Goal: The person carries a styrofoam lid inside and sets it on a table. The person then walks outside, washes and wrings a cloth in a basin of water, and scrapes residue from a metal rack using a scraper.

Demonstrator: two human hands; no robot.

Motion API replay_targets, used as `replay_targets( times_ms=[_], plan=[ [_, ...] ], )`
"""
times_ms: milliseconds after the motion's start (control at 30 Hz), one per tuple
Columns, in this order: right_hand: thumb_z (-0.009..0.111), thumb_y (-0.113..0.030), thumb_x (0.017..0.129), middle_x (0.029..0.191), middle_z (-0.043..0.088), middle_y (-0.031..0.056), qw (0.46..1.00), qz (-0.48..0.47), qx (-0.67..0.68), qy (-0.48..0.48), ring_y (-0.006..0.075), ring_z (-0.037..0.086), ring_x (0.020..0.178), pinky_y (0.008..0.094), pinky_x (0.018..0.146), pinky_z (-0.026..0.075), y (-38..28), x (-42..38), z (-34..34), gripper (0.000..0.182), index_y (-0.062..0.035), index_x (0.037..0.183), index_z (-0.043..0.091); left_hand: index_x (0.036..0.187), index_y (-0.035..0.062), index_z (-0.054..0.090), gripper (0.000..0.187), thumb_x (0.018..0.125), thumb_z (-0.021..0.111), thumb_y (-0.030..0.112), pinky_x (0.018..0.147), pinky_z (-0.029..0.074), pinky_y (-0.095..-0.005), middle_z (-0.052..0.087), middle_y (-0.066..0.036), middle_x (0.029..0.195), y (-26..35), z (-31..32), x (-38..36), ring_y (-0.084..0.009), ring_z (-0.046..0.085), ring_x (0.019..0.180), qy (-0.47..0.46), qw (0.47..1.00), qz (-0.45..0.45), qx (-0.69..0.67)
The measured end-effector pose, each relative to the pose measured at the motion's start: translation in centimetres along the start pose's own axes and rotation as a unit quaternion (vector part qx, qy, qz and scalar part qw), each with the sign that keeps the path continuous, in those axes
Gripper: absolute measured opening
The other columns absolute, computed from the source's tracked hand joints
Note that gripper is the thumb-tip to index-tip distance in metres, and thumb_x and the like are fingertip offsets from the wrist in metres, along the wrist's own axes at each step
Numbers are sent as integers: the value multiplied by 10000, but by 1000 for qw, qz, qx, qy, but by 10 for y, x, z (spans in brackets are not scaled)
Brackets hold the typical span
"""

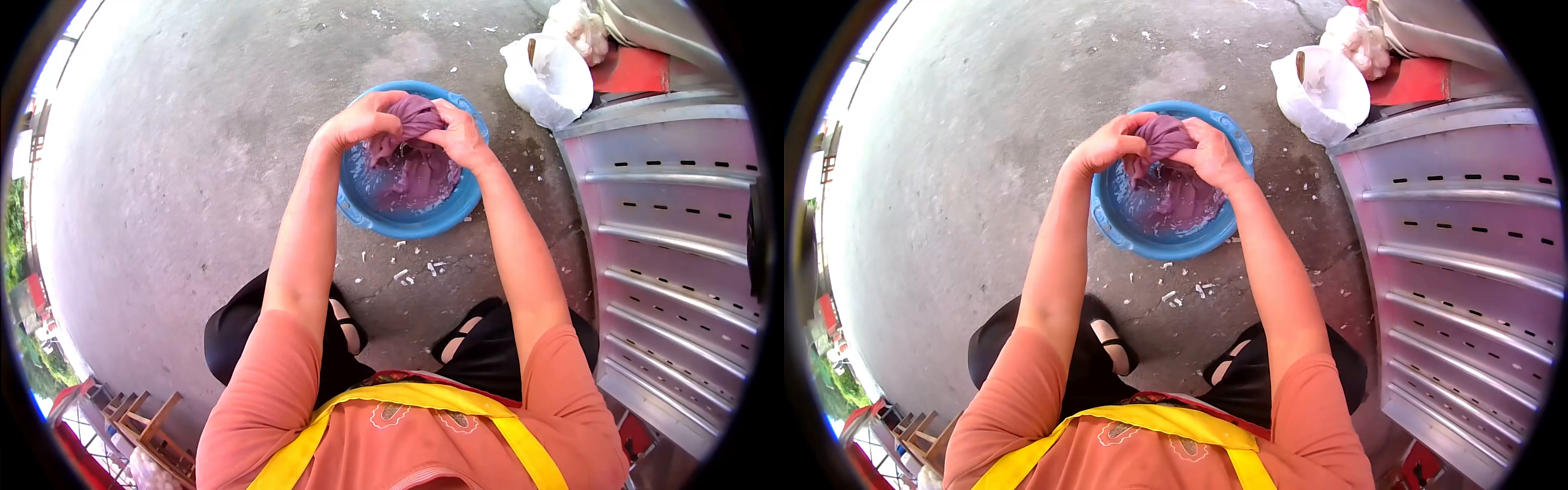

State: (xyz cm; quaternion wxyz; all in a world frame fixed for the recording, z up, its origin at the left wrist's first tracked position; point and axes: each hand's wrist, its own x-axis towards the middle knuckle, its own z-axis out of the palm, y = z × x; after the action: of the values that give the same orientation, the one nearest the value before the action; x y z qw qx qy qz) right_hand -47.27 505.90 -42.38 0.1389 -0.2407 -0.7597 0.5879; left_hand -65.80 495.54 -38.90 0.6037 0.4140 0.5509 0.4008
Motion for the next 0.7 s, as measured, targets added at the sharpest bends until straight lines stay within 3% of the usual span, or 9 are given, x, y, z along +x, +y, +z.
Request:
replay_targets(
  times_ms=[133, 167, 233, 300, 367, 433, 500, 533, 700],
  plan=[
    [743, -194, 724, 1126, 607, 209, 979, 108, -156, 73, 291, 591, 1065, 346, 918, 452, 27, -4, -1, 559, 52, 1178, 529, 1062, -9, 588, 421, 697, 690, 175, 820, 490, -357, 646, -197, 923, -71, 1, 19, -304, 633, 898, 297, 856, 42, 420],
    [750, -214, 718, 1148, 596, 232, 962, 140, -220, 85, 318, 583, 1085, 362, 933, 448, 40, -5, 4, 587, 58, 1185, 523, 1034, -17, 599, 384, 758, 696, 231, 829, 504, -406, 649, -217, 950, -72, 10, 17, -322, 634, 922, 305, 859, -95, 400],
    [775, -245, 689, 1153, 584, 254, 947, 171, -257, 86, 357, 553, 1122, 391, 954, 439, 37, -8, 15, 635, 54, 1181, 506, 1098, -22, 573, 528, 835, 652, 428, 873, 501, -461, 630, -256, 1019, -84, 24, 17, -349, 605, 1022, 182, 940, -283, -64],
    [786, -235, 672, 1146, 590, 249, 953, 199, -227, 27, 361, 565, 1103, 403, 935, 453, 9, -4, 14, 651, 52, 1168, 478, 1203, -25, 508, 708, 867, 520, 597, 907, 488, -515, 588, -290, 1099, -100, 59, 18, -369, 573, 1085, 75, 848, -332, -406],
    [774, -222, 681, 1118, 589, 262, 958, 149, -245, -27, 375, 572, 1079, 419, 886, 463, -18, -7, 23, 643, 5, 1185, 446, 1325, 45, 407, 842, 811, 458, 710, 932, 479, -521, 547, -277, 1184, -114, 92, 17, -389, 572, 1090, -33, 756, -167, -632],
    [739, -123, 678, 1087, 593, 263, 947, 93, -265, -157, 412, 579, 1029, 442, 862, 468, -42, -24, 28, 666, -15, 1240, 397, 1380, 100, 324, 896, 770, 445, 745, 958, 426, -575, 459, -322, 1270, -121, 108, 34, -460, 526, 1110, -29, 626, -55, -778],
    [687, -41, 693, 1086, 591, 245, 915, 43, -318, -245, 395, 547, 1090, 447, 901, 442, -56, -57, 29, 623, -31, 1249, 409, 1358, 97, 358, 836, 793, 492, 700, 929, 429, -599, 507, -295, 1231, -104, 107, 25, -447, 535, 1100, -32, 691, -61, -719],
    [637, 29, 678, 988, 601, 249, 945, -98, -237, -201, 418, 590, 947, 474, 797, 461, -53, -78, 25, 539, 6, 1174, 427, 1289, 79, 436, 723, 830, 536, 628, 883, 451, -612, 556, -268, 1171, -101, 102, 24, -424, 576, 1034, -21, 676, -117, -727],
    [655, 8, 703, 1069, 585, 207, 934, -61, -120, -330, 368, 581, 1005, 417, 880, 453, -124, -105, -5, 552, -2, 1223, 470, 1204, 41, 492, 588, 871, 571, 519, 824, 518, -507, 592, -240, 1083, -165, 91, 51, -358, 638, 870, -78, 587, -130, -795]
  ],
)
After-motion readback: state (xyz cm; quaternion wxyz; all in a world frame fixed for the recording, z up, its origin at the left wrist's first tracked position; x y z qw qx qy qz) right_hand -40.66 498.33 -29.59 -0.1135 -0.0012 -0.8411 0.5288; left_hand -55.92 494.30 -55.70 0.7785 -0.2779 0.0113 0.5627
